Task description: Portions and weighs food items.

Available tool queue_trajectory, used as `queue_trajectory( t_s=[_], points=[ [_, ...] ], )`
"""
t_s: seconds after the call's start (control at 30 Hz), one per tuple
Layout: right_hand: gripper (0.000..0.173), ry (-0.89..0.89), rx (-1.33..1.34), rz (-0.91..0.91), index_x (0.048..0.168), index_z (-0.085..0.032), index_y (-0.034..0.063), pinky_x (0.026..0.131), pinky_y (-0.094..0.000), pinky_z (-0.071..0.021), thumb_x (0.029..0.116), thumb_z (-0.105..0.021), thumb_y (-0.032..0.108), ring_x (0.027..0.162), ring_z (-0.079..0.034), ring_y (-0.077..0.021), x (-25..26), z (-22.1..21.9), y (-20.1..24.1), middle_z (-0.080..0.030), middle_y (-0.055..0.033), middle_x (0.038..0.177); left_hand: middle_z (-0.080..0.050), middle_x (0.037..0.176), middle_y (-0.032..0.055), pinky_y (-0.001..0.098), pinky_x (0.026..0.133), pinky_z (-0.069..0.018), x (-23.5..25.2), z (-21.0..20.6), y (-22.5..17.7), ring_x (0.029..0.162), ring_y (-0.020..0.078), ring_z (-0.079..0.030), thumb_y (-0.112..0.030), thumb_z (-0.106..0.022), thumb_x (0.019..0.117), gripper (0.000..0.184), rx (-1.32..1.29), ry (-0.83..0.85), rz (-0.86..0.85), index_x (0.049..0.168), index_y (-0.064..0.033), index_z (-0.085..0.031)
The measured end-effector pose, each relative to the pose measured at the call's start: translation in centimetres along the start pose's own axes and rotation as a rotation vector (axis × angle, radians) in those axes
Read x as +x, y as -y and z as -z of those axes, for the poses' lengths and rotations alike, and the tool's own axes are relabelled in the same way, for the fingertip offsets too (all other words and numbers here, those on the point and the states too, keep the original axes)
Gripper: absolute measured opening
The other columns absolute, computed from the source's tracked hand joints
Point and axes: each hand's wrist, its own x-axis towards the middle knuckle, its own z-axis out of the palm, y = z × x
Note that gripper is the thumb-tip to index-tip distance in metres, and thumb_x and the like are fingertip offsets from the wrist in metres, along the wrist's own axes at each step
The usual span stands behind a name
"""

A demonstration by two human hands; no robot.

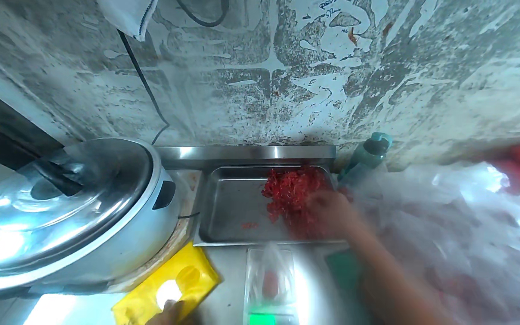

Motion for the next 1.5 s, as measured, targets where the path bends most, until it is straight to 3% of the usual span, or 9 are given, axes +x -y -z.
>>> queue_trajectory(
  t_s=[0.27,0.4,0.5,0.6,0.77,0.9,1.13,1.33,1.5],
  points=[
    [0.010,-0.010,0.388,0.380,0.100,-0.075,0.0164,0.062,-0.0282,-0.0596,0.0935,-0.067,0.016,0.071,-0.068,-0.0119,-8.2,2.2,6.9,-0.072,-0.0001,0.086,-0.067,0.130,0.0215,0.0694,0.097,-0.0499,-1.4,3.3,-0.8,0.115,0.0450,-0.066,-0.054,-0.066,0.0926,0.063,-0.189,-0.043,-0.095,0.139,-0.0112,-0.064],
    [0.010,0.063,0.545,0.473,0.102,-0.074,0.0098,0.068,-0.0278,-0.0615,0.0954,-0.068,0.012,0.075,-0.069,-0.0136,-10.4,0.7,9.1,-0.072,-0.0044,0.090,-0.065,0.137,0.0086,0.0449,0.093,-0.0606,-5.0,8.4,-8.0,0.117,0.0214,-0.068,-0.044,-0.071,0.0948,0.067,-0.793,-0.362,-0.561,0.148,-0.0074,-0.053],
    [0.010,0.075,0.629,0.515,0.102,-0.074,0.0070,0.077,-0.0318,-0.0632,0.0960,-0.068,0.012,0.088,-0.071,-0.0177,-11.2,-1.5,9.8,-0.073,-0.0080,0.100,-0.057,0.148,0.0065,0.0402,0.096,-0.0599,-6.9,11.3,-14.2,0.128,0.0204,-0.061,-0.041,-0.074,0.0933,0.079,-1.085,-0.328,-0.929,0.156,-0.0059,-0.040],
    [0.012,0.061,0.731,0.521,0.103,-0.073,0.0062,0.083,-0.0343,-0.0620,0.0987,-0.065,0.014,0.099,-0.071,-0.0212,-11.9,-3.2,9.4,-0.073,-0.0121,0.110,-0.070,0.118,0.0067,0.0336,0.083,-0.0634,-7.2,11.6,-17.1,0.099,0.0162,-0.071,-0.025,-0.066,0.1010,0.043,-1.189,-0.394,-1.056,0.135,-0.0001,-0.061],
    [0.011,0.101,1.138,0.353,0.108,-0.068,0.0063,0.078,-0.0405,-0.0606,0.0999,-0.060,0.010,0.077,-0.069,-0.0202,-12.4,-5.1,7.5,-0.068,-0.0127,0.086,-0.072,0.098,0.0008,0.0282,0.071,-0.0645,-7.2,11.3,-16.5,0.081,0.0116,-0.071,-0.019,-0.058,0.1054,0.020,-1.110,-0.319,-1.095,0.113,-0.0087,-0.072],
    [0.016,0.135,1.091,0.173,0.110,-0.067,0.0100,0.048,-0.0220,-0.0429,0.0997,-0.056,0.008,0.051,-0.045,-0.0056,-12.3,-5.3,6.4,-0.051,-0.0015,0.068,-0.071,0.094,-0.0047,0.0228,0.066,-0.0612,-7.3,11.4,-16.3,0.076,0.0050,-0.068,-0.024,-0.058,0.1047,0.020,-0.917,-0.293,-1.038,0.112,-0.0149,-0.074],
    [0.027,0.260,0.453,0.461,0.125,-0.069,0.0118,0.055,-0.0177,-0.0431,0.0991,-0.063,0.016,0.065,-0.050,-0.0004,-12.1,-4.9,4.4,-0.067,-0.0004,0.113,-0.069,0.090,-0.0049,0.0200,0.064,-0.0593,-8.6,12.6,-17.1,0.074,0.0018,-0.066,-0.026,-0.057,0.1053,0.021,-0.787,-0.363,-1.006,0.105,-0.0144,-0.073],
    [0.022,0.229,0.609,0.347,0.120,-0.070,0.0071,0.067,-0.0247,-0.0564,0.1025,-0.059,0.015,0.078,-0.066,-0.0084,-10.6,-4.3,4.0,-0.072,-0.0020,0.105,-0.072,0.091,-0.0050,0.0217,0.063,-0.0606,-8.3,14.1,-16.9,0.072,0.0035,-0.068,-0.023,-0.061,0.1024,0.016,-0.811,-0.397,-0.935,0.106,-0.0134,-0.074],
    [0.030,0.083,0.912,0.259,0.113,-0.072,0.0066,0.051,-0.0204,-0.0416,0.1059,-0.050,0.025,0.060,-0.052,-0.0050,-8.3,-2.4,2.8,-0.072,-0.0062,0.095,-0.072,0.086,-0.0061,0.0229,0.062,-0.0618,-7.4,15.8,-18.1,0.070,0.0048,-0.069,-0.023,-0.061,0.1011,0.016,-0.854,-0.518,-0.883,0.104,-0.0128,-0.073]
  ],
)
